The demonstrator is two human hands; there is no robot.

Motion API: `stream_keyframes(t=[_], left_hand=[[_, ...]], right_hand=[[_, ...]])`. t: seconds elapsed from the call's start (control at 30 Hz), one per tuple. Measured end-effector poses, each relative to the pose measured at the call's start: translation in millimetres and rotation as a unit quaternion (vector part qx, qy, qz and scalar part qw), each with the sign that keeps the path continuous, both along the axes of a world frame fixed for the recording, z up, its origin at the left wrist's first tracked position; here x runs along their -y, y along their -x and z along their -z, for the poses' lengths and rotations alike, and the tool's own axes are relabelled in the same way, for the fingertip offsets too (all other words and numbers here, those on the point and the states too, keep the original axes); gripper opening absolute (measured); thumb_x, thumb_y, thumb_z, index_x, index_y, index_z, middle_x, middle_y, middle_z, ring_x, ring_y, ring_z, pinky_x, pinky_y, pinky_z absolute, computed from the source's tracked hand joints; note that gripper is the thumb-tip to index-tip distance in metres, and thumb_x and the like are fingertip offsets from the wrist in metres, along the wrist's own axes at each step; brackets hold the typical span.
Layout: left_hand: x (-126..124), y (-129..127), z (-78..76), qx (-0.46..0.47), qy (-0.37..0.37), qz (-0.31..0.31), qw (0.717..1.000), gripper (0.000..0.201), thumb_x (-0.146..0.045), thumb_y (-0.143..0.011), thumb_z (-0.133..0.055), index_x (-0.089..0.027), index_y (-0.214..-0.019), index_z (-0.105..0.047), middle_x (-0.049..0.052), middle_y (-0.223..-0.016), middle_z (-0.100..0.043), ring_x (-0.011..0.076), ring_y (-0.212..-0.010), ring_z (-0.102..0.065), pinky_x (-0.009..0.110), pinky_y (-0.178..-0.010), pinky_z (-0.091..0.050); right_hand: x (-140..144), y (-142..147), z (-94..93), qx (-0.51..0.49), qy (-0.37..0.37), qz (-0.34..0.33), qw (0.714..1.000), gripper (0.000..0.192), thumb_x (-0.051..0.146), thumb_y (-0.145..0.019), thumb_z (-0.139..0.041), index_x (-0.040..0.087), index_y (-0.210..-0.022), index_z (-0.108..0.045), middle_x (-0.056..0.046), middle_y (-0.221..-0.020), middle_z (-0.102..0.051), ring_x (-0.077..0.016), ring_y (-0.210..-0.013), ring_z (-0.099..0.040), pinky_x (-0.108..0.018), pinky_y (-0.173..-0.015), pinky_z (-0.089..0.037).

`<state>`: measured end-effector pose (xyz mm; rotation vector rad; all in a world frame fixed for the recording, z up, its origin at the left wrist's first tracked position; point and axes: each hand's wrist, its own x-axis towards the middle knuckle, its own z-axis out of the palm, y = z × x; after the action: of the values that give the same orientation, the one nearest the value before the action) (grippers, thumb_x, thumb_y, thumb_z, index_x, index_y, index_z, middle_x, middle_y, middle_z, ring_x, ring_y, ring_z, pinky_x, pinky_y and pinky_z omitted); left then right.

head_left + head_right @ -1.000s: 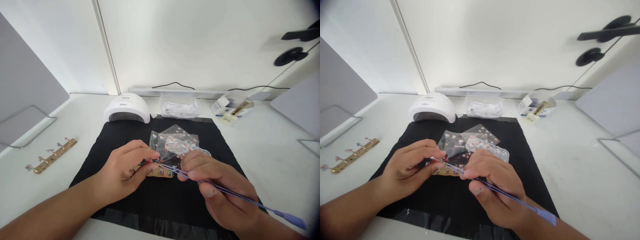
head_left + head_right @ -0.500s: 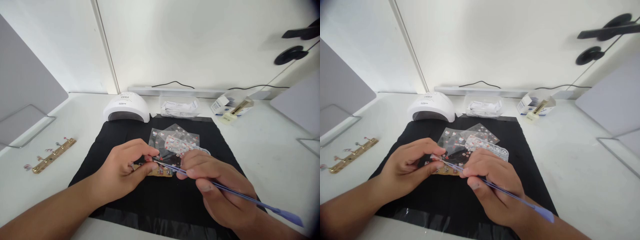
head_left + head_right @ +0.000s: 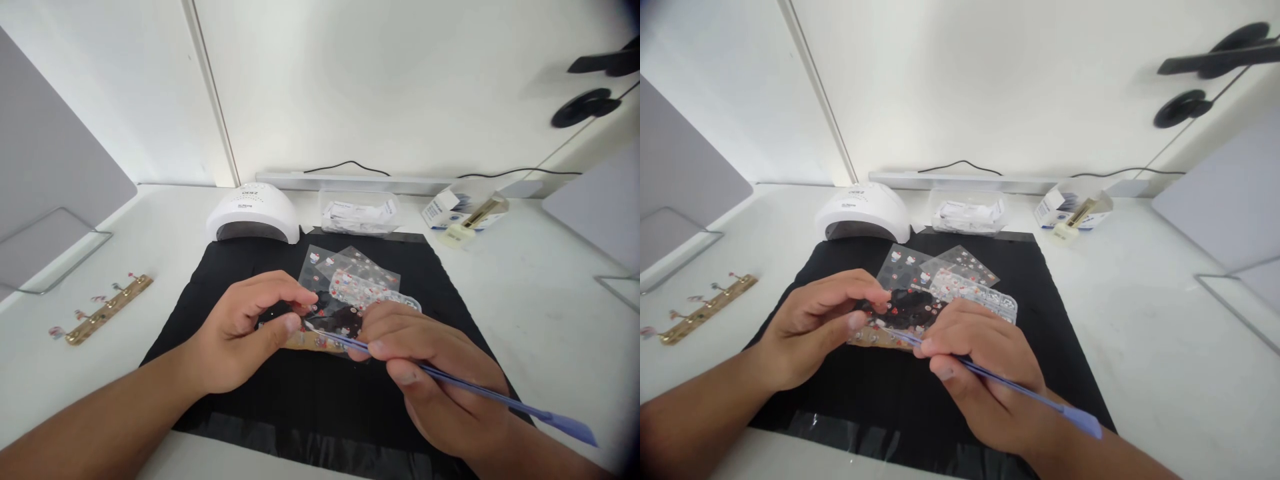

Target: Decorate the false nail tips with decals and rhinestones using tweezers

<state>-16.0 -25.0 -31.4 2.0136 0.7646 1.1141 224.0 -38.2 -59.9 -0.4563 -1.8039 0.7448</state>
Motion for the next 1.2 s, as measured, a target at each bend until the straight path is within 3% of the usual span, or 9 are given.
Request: stream_keyframes(t=[0.33, 0.53, 0.73, 0.83, 1.0, 1.2], left_hand=[[-2.0, -5.5, 0.9, 0.001, 0.018, -0.079, 0.997, 0.019, -0.015, -0.094, -0.057, -0.019, -0.102, -0.075, 0.004, -0.089, -0.071, 0.0133, -0.078, -0.066, 0.024, -0.067, -0.054], [-22.0, 4.1, 12.9, -0.049, 0.091, -0.219, 0.970, 0.022, -0.033, -0.094, -0.058, -0.019, -0.102, -0.072, 0.004, -0.092, -0.073, 0.0172, -0.083, -0.069, 0.029, -0.075, -0.056], [-45.5, 14.5, 23.7, -0.165, 0.121, -0.223, 0.953, 0.018, -0.030, -0.089, -0.058, -0.018, -0.095, -0.069, -0.001, -0.074, -0.067, 0.0154, -0.067, -0.062, 0.027, -0.063, -0.050], [-48.9, 18.8, 24.3, -0.221, 0.107, -0.235, 0.940, 0.022, -0.028, -0.088, -0.057, -0.019, -0.106, -0.067, -0.001, -0.077, -0.064, 0.0152, -0.065, -0.060, 0.029, -0.064, -0.048], [-45.4, 24.8, 14.9, -0.259, 0.040, -0.292, 0.920, 0.042, -0.029, -0.087, -0.059, -0.018, -0.128, -0.059, 0.008, -0.117, -0.055, 0.0150, -0.070, -0.056, 0.039, -0.075, -0.051], [-44.3, 25.7, 13.9, -0.248, -0.013, -0.258, 0.934, 0.037, -0.026, -0.089, -0.056, -0.017, -0.125, -0.059, 0.008, -0.117, -0.052, 0.0174, -0.080, -0.058, 0.040, -0.081, -0.053]], right_hand=[[0.4, 0.0, -6.4, 0.007, -0.007, -0.002, 1.000, 0.025, 0.009, -0.089, -0.057, 0.022, -0.106, -0.071, -0.006, -0.081, -0.074, -0.0207, -0.072, -0.068, -0.040, -0.069, -0.057], [0.6, -0.8, 5.4, -0.038, 0.064, 0.003, 0.997, 0.020, 0.019, -0.097, -0.054, 0.024, -0.107, -0.071, -0.006, -0.083, -0.074, -0.0209, -0.073, -0.066, -0.040, -0.068, -0.053], [-5.7, -3.2, 7.2, -0.054, 0.148, -0.013, 0.987, 0.016, 0.025, -0.099, -0.056, 0.023, -0.095, -0.072, -0.003, -0.073, -0.070, -0.0180, -0.070, -0.064, -0.035, -0.066, -0.052], [-9.6, -3.7, 5.5, -0.071, 0.164, -0.036, 0.983, 0.015, 0.026, -0.098, -0.058, 0.023, -0.094, -0.073, -0.002, -0.071, -0.070, -0.0172, -0.069, -0.062, -0.033, -0.065, -0.051], [-16.1, -2.4, 7.0, -0.079, 0.167, 0.000, 0.983, 0.014, 0.029, -0.096, -0.062, 0.024, -0.090, -0.074, -0.001, -0.069, -0.069, -0.0167, -0.067, -0.059, -0.033, -0.063, -0.046], [-18.2, -0.1, 6.6, -0.094, 0.175, 0.024, 0.980, 0.013, 0.031, -0.092, -0.068, 0.024, -0.084, -0.076, 0.000, -0.063, -0.067, -0.0172, -0.065, -0.057, -0.033, -0.062, -0.044]])
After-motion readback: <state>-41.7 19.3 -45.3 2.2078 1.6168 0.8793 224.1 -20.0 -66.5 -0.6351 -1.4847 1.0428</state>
